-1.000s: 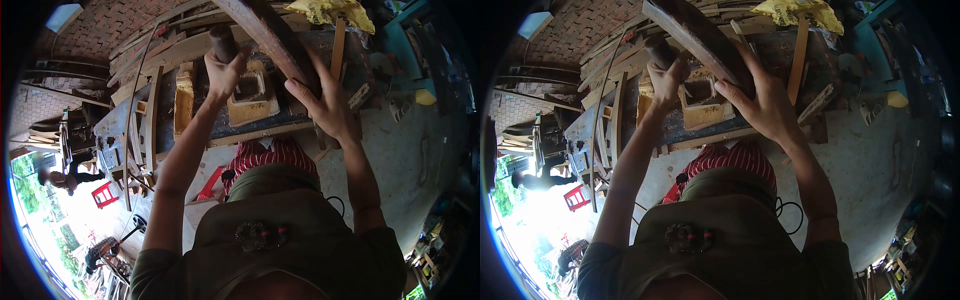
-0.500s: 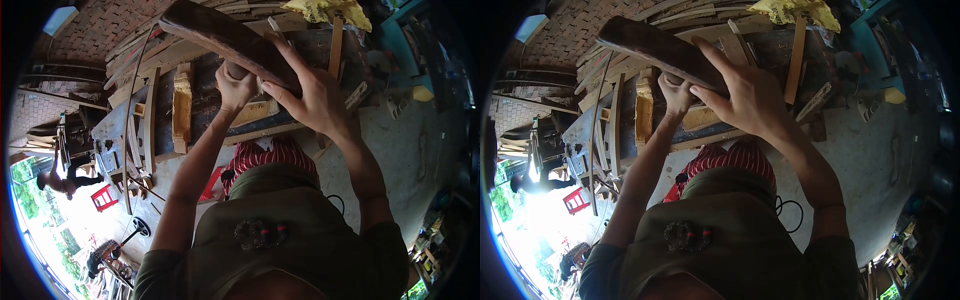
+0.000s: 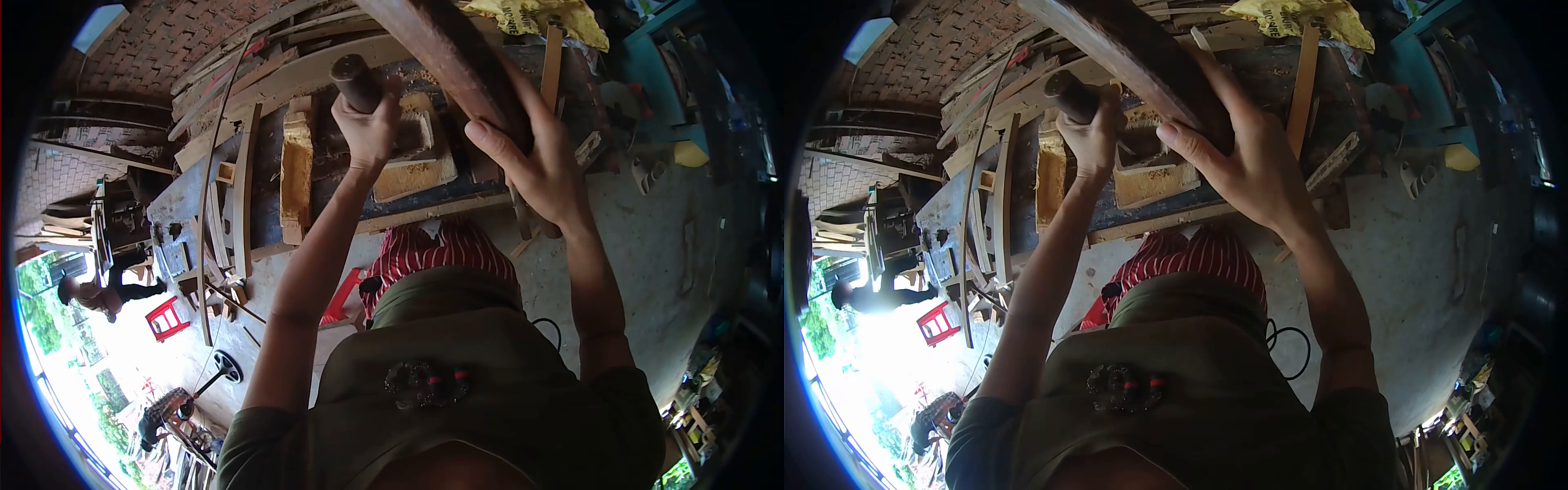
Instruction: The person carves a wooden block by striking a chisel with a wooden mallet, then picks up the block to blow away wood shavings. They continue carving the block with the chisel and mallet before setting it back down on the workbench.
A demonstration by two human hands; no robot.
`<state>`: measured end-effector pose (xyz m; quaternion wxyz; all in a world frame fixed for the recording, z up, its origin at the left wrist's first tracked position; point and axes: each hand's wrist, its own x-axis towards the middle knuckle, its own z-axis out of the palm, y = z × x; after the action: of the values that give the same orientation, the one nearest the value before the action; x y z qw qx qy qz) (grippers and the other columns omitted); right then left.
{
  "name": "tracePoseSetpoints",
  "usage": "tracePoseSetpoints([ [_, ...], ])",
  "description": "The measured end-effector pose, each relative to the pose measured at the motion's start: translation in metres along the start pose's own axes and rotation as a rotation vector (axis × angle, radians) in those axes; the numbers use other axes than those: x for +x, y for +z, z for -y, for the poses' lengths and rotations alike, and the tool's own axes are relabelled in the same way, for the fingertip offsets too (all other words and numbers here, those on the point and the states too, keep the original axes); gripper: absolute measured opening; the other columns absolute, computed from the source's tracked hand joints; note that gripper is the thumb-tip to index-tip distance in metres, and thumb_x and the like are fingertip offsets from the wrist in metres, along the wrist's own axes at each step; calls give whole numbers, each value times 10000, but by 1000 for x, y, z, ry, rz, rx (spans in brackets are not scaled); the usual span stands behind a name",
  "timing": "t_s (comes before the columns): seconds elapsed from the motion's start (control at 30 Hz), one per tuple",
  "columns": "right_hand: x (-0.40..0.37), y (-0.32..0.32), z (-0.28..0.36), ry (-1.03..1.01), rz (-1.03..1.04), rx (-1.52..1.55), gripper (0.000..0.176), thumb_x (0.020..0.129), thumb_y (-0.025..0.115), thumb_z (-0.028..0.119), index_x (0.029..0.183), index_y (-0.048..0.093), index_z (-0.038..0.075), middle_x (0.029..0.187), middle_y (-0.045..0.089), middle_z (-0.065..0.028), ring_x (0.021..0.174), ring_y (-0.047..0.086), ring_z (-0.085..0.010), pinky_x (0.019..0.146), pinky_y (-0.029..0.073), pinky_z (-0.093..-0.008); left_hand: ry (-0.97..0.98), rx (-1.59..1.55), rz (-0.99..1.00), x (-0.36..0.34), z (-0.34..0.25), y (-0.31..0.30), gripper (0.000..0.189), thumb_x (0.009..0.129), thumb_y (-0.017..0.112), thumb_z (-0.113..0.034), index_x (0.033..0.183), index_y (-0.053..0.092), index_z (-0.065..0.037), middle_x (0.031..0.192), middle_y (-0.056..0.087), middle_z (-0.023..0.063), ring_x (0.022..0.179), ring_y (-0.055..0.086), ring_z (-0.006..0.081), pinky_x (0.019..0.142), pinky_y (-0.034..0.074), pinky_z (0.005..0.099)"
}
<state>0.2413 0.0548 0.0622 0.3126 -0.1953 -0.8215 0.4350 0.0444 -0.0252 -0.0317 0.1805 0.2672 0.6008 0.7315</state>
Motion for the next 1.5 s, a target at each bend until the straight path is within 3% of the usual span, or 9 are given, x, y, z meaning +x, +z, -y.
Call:
tracePoseSetpoints([
  [0.07, 7, -9, 24, 20, 34, 232, 712, 907, 663, 299, 1478, 366, -5, 1349, 530, -216, 1244, 541, -268, 1065, 395, -388, 72, 39, 2, -8, -2, 9, 227, 808, 753, -121, 726, 558, -36, 636, 584, -5, 574, 530, 56, 537, 431, 234],
  [0.23, 18, -3, 34, -306, -77, -60, 702, 888, 677, 303, 1453, 403, -9, 1249, 599, -207, 1171, 595, -274, 1015, 442, -383, 283, 163, 90, -21, 6, 11, 233, 750, 757, -129, 876, 613, 4, 760, 658, 52, 686, 596, 94, 673, 505, 283],
  [0.33, 9, 9, 3, -34, 120, -283, 698, 909, 624, 451, 1475, 390, 116, 1085, 676, -257, 943, 706, -370, 846, 550, -404, 321, 192, 59, -19, 13, 13, 243, 742, 738, -113, 914, 622, 14, 809, 679, 75, 727, 616, 108, 712, 516, 293],
  [0.5, 3, 11, -43, -9, -33, -57, 693, 923, 612, 464, 1474, 386, 111, 1085, 676, -264, 985, 697, -359, 841, 541, -424, 66, -47, -160, 13, -8, 8, 189, 841, 722, -101, 754, 565, -39, 599, 599, 47, 503, 561, 92, 474, 444, 261],
  [0.57, -7, 9, -74, 331, 25, -125, 701, 916, 618, 470, 1467, 392, 101, 1101, 672, -267, 1018, 684, -362, 864, 536, -427, 132, -189, -254, 27, -17, -1, 184, 860, 696, -57, 739, 557, -61, 552, 572, 44, 418, 522, 100, 411, 409, 249],
  [0.9, -75, 34, -222, 645, 262, -631, 744, 827, 707, 398, 1470, 398, 188, 1059, 691, -233, 989, 671, -418, 854, 532, -495, 162, -175, -390, -4, -52, -74, 248, 885, 694, -80, 734, 497, -82, 552, 482, 1, 426, 420, 78, 420, 341, 255],
  [1.03, -75, 51, -260, 386, 189, -740, 841, 828, 732, 402, 1508, 324, 123, 1307, 532, -235, 1234, 515, -406, 998, 455, -468, 135, -64, -509, -20, -48, -97, 241, 894, 682, -81, 735, 501, -78, 550, 479, -3, 427, 428, 75, 416, 335, 248],
  [1.2, -13, 71, -146, -143, 193, -339, 968, 789, 787, 363, 1543, 245, 90, 1465, 338, -244, 1337, 390, -411, 1086, 370, -459, 128, -29, -551, -36, -36, -128, 247, 894, 692, -92, 735, 504, -84, 539, 469, -8, 424, 428, 69, 411, 330, 231],
  [1.5, -14, 132, -145, 31, 252, -108, 967, 722, 831, 372, 1489, 330, 64, 1301, 432, -183, 1222, 467, -327, 1019, 411, -440, 73, 89, -756, -48, -35, -157, 328, 904, 683, -77, 669, 458, -111, 525, 443, -16, 421, 390, 67, 408, 303, 242],
])
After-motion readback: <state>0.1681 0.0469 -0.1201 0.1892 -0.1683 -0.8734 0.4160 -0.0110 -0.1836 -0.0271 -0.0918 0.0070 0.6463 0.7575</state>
